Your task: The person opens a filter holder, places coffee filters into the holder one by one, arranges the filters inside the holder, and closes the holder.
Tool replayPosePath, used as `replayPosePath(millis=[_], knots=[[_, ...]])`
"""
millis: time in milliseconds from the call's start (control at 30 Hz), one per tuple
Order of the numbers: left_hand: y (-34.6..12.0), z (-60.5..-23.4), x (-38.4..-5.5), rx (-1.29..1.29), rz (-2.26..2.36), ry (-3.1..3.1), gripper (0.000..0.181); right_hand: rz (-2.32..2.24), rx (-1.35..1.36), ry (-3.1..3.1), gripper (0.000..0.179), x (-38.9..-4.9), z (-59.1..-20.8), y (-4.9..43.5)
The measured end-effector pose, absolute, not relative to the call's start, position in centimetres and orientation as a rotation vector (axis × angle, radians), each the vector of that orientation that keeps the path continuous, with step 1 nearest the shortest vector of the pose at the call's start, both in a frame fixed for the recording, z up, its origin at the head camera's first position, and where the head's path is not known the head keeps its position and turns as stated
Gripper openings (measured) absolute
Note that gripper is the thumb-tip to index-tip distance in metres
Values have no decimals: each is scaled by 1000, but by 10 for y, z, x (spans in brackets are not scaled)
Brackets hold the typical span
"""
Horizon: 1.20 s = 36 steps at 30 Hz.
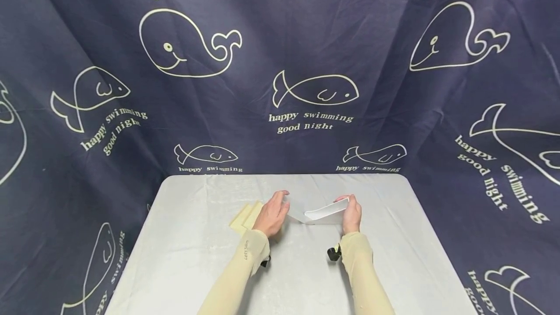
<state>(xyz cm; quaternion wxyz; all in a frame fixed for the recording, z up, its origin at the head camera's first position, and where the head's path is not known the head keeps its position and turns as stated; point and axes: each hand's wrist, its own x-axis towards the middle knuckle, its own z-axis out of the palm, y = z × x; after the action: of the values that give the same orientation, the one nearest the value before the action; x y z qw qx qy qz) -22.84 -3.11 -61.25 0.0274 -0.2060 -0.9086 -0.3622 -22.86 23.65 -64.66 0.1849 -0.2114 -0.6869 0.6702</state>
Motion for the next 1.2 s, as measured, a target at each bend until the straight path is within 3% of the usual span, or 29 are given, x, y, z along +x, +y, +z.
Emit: replayPosePath(millis=[333, 700, 900, 1200], knots=[[-53, -600, -238, -542, -1103, -2714, 38, 1880, -624, -1921, 64, -230, -644, 237], [-123, -609, -251, -202, -916, -2712, 31, 1840, -636, -1922, 60, -229, -644, 237], [-156, -624, -249, 19, -835, -2903, 30, 1815, -637, -1947, 59, -229, -644, 237], [-165, -636, -233, 88, -755, -3157, 24, 1782, -629, -1986, 59, -229, -644, 237]])
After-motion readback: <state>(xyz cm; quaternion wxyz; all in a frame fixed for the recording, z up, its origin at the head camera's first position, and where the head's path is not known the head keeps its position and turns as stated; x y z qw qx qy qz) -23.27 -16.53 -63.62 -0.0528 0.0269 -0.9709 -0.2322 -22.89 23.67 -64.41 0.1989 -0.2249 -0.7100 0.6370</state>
